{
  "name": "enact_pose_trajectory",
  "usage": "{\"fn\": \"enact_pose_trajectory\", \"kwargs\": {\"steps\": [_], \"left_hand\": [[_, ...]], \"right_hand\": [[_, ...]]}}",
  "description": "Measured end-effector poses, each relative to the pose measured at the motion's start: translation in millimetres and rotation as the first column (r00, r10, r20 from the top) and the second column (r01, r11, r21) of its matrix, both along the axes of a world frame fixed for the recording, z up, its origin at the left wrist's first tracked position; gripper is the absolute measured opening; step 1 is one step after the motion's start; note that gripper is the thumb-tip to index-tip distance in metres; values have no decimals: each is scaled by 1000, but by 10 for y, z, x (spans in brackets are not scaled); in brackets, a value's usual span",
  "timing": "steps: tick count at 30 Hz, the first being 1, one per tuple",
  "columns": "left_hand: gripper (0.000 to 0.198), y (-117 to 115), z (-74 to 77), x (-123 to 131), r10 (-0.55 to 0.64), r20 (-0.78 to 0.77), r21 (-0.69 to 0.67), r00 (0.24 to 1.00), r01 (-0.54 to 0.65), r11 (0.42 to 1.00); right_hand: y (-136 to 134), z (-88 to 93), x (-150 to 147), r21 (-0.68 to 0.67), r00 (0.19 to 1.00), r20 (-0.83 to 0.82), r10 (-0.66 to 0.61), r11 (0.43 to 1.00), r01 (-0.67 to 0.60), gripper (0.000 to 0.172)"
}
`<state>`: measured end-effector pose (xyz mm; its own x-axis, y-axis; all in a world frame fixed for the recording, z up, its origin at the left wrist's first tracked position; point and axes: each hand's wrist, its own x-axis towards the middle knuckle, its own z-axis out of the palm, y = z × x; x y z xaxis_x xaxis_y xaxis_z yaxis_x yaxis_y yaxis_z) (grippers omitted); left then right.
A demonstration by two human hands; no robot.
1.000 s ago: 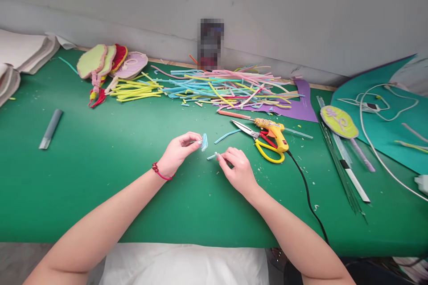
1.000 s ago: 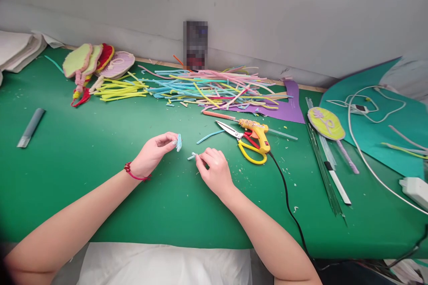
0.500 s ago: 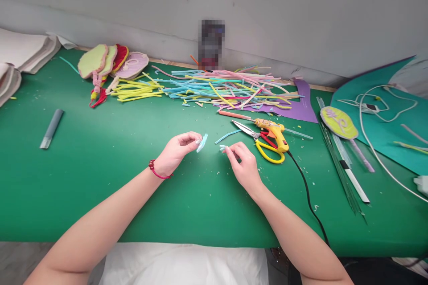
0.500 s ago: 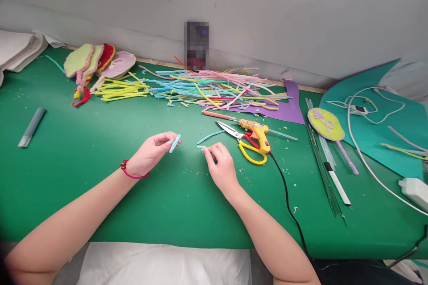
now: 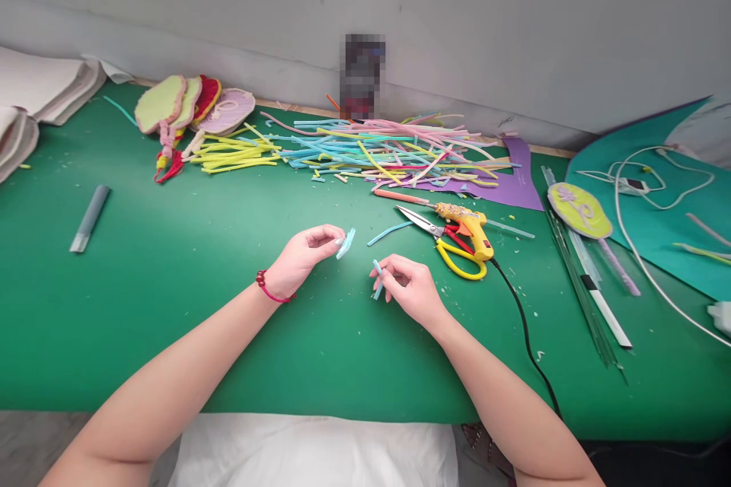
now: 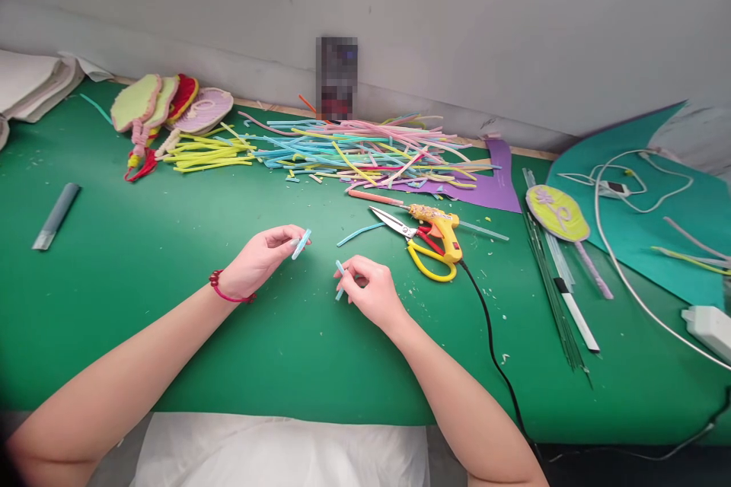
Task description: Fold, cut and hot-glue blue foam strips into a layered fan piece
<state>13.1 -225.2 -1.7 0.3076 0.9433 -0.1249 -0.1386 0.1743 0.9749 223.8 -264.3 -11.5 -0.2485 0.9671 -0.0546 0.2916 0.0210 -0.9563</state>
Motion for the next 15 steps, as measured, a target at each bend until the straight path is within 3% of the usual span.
{"fn": "enact_pose_trajectory", "kwargs": {"steps": [3,8,15], "left_hand": [[37,8,-8,-5,-4,-11,1,1000,4,1000],[35,19,-35,-13,-20,-18,29,1000,21,999],[33,24,-59,-16,-30,-20,29,999,31,999]], "right_hand": [[40,-34,19,-158,998,-67,-14,987,3,25],[92,-51,60,11,996,49,-73,997,73,28],[79,13,32,-336,970,-237,-48,941,-35,32]]}}
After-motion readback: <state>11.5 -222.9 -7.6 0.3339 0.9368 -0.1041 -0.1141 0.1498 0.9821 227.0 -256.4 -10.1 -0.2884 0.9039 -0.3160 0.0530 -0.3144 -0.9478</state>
